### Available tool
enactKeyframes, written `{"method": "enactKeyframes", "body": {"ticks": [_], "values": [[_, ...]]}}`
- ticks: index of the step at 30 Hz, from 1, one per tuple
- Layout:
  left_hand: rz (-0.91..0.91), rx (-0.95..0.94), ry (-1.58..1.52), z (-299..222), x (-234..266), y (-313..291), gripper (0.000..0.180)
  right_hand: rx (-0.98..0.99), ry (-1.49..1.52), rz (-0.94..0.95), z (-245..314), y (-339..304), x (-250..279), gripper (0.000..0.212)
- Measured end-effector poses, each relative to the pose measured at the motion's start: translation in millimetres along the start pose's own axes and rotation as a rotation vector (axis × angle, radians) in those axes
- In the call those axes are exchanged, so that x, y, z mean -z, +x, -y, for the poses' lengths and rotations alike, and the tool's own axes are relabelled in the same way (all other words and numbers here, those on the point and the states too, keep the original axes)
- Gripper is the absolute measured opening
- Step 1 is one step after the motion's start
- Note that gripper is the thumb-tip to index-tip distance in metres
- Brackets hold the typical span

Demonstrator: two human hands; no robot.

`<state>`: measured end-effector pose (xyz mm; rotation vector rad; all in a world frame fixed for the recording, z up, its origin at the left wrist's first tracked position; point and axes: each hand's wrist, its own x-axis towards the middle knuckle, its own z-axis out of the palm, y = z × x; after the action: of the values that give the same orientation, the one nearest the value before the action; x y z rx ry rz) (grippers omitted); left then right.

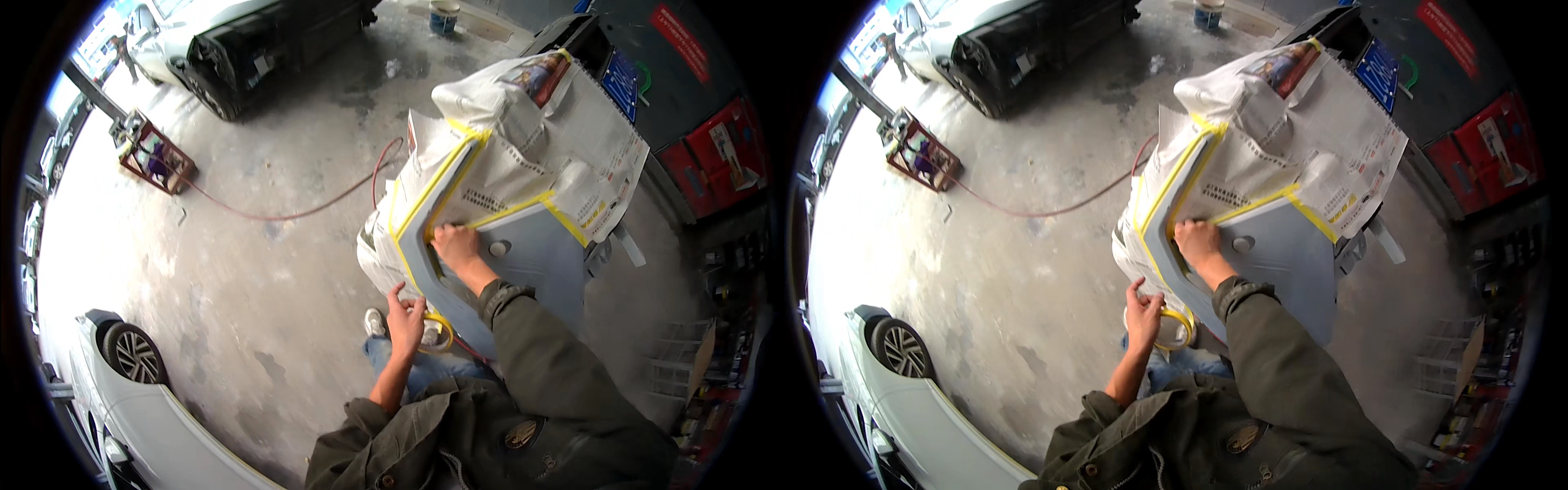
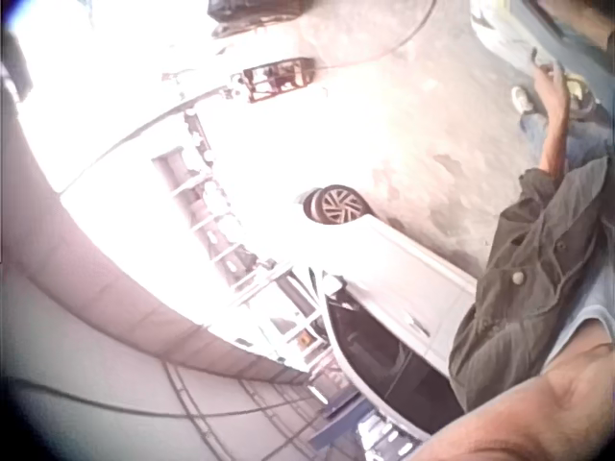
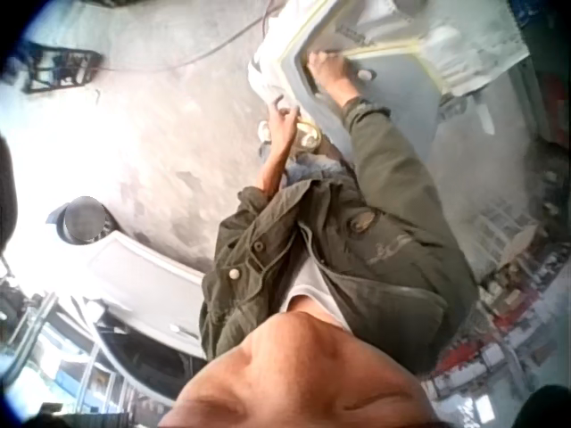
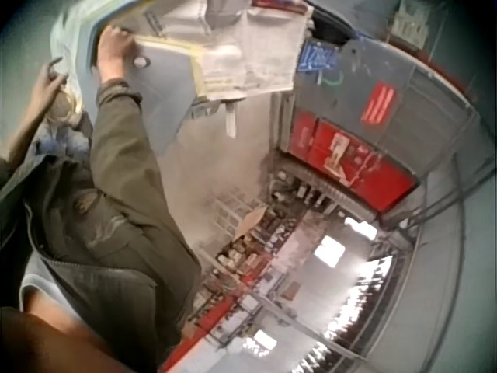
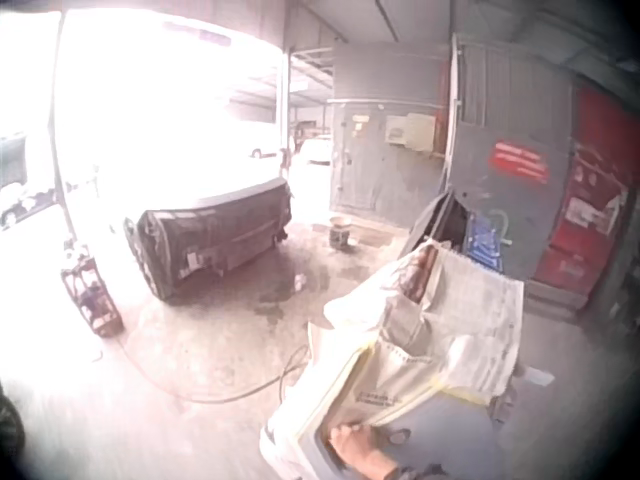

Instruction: The person applies yellow masking tape to the edges of a car door panel that is covered with newspaper. They carefully smooth the tape along the contours of the door and around a circular cutout. Another person briefly assists by holding the newspaper in place.

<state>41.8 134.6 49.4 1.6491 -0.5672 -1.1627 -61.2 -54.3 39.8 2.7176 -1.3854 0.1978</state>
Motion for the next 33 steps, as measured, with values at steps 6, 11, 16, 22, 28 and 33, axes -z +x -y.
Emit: {"method": "enactKeyframes", "body": {"ticks": [6,11,16,22,28,33], "values": [[0.014,0.027,-0.02,-5,7,-1,0.058,0.036,0.014,0.048,-12,10,0,0.007],[-0.009,-0.02,-0.075,-6,4,10,0.052,-0.131,0.094,-0.02,-28,-1,12,0.014],[-0.062,-0.007,-0.303,-14,4,23,0.044,-0.103,1.33,0.585,2,-53,54,0.03],[-0.281,-0.332,0.119,-10,-16,20,0.038,-0.371,1.915,0.589,23,-122,73,0.023],[0.197,-0.431,0.342,-36,-12,-14,0.041,-0.331,1.381,0.28,19,-146,66,0.021],[0.139,-0.325,0.265,-15,5,-8,0.025,-0.321,1.313,0.288,31,-152,76,0.024]]}}
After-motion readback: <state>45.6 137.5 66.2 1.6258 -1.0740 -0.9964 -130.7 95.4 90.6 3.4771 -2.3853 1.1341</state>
